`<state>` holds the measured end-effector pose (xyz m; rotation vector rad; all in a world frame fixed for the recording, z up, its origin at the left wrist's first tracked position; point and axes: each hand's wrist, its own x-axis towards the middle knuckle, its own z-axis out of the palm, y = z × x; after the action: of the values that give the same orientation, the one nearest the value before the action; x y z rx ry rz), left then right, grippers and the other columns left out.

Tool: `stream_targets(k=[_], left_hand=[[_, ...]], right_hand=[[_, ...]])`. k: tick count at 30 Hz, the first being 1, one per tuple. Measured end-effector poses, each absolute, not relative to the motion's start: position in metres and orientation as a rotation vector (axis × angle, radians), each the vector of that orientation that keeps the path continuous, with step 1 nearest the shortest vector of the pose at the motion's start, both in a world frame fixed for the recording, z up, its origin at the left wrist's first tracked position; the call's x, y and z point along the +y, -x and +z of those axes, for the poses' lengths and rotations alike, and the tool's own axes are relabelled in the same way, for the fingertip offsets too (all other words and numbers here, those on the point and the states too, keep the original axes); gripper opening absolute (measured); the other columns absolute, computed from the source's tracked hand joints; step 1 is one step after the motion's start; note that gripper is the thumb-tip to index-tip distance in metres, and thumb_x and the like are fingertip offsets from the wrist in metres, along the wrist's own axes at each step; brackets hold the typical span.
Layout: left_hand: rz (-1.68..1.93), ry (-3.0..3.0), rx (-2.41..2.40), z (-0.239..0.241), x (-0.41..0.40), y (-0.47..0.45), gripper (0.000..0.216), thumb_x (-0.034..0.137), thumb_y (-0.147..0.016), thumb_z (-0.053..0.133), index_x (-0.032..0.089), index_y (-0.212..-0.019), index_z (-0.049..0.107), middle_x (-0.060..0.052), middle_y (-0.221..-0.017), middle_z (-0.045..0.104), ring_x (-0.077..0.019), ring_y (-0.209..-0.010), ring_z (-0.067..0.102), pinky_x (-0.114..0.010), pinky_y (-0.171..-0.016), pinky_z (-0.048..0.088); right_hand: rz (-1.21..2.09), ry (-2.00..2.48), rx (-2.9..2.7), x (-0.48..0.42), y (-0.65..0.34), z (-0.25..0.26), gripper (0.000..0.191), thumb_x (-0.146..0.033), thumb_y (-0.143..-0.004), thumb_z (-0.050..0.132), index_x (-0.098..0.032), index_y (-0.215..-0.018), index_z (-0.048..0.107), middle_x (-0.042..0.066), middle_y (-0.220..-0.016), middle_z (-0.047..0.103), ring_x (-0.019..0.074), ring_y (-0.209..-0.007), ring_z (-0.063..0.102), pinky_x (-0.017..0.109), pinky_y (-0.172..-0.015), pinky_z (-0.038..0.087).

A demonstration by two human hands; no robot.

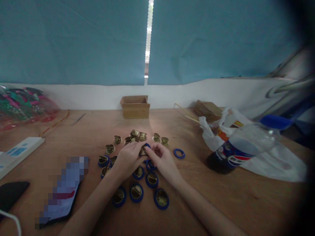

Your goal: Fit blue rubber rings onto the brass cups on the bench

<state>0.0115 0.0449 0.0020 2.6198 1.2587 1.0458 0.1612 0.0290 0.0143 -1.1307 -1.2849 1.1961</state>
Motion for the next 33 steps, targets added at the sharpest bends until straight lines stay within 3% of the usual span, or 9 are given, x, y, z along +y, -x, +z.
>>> stream_targets(k=[12,17,21,27,33], left_hand=[[0.826,-2.588,1.178,0.010,0.042,-0.011,0.045,0.040,-0.085,0.058,0.017,-0.122,0.046,-0.010,-0.110,0.065,-0.0253,-0.103,0.060,-0.037,-0.084,0.050],[0.869,-2.506,1.436,0.028,0.046,0.002,0.037,0.049,-0.083,0.056,0.017,-0.101,0.060,-0.009,-0.093,0.067,-0.0249,-0.088,0.062,-0.035,-0.076,0.049],[0.864,-2.320,1.768,0.038,0.054,0.022,0.040,0.053,-0.083,0.052,0.018,-0.099,0.060,-0.007,-0.082,0.067,-0.0224,-0.073,0.062,-0.032,-0.065,0.046],[0.575,-2.220,2.087,0.033,0.063,0.042,0.040,0.055,-0.081,0.049,0.017,-0.094,0.056,-0.011,-0.085,0.070,-0.0272,-0.080,0.066,-0.031,-0.064,0.044],[0.221,-2.299,2.115,0.028,0.061,0.035,0.039,0.056,-0.083,0.043,0.018,-0.088,0.054,-0.012,-0.083,0.070,-0.0290,-0.079,0.067,-0.030,-0.061,0.042]], right_hand=[[1.540,1.093,-1.197,0.039,-0.173,0.008,0.040,-0.053,-0.075,0.064,-0.017,-0.065,0.051,-0.006,-0.050,0.044,0.0064,-0.042,0.037,0.020,-0.042,0.029],[1.260,1.201,-1.213,0.039,-0.172,0.013,0.037,-0.053,-0.075,0.062,-0.018,-0.067,0.052,-0.006,-0.048,0.045,0.0084,-0.043,0.040,0.021,-0.042,0.032],[1.111,1.209,-1.222,0.041,-0.173,0.016,0.031,-0.047,-0.077,0.059,-0.019,-0.068,0.051,-0.007,-0.049,0.044,0.0091,-0.043,0.039,0.021,-0.042,0.029],[0.983,1.220,-1.285,0.042,-0.174,0.012,0.026,-0.040,-0.079,0.056,-0.020,-0.065,0.048,-0.007,-0.052,0.042,0.0099,-0.046,0.039,0.022,-0.045,0.030],[0.836,1.286,-1.433,0.042,-0.173,0.003,0.025,-0.035,-0.084,0.050,-0.020,-0.065,0.047,-0.004,-0.056,0.044,0.0118,-0.051,0.043,0.023,-0.049,0.030]])
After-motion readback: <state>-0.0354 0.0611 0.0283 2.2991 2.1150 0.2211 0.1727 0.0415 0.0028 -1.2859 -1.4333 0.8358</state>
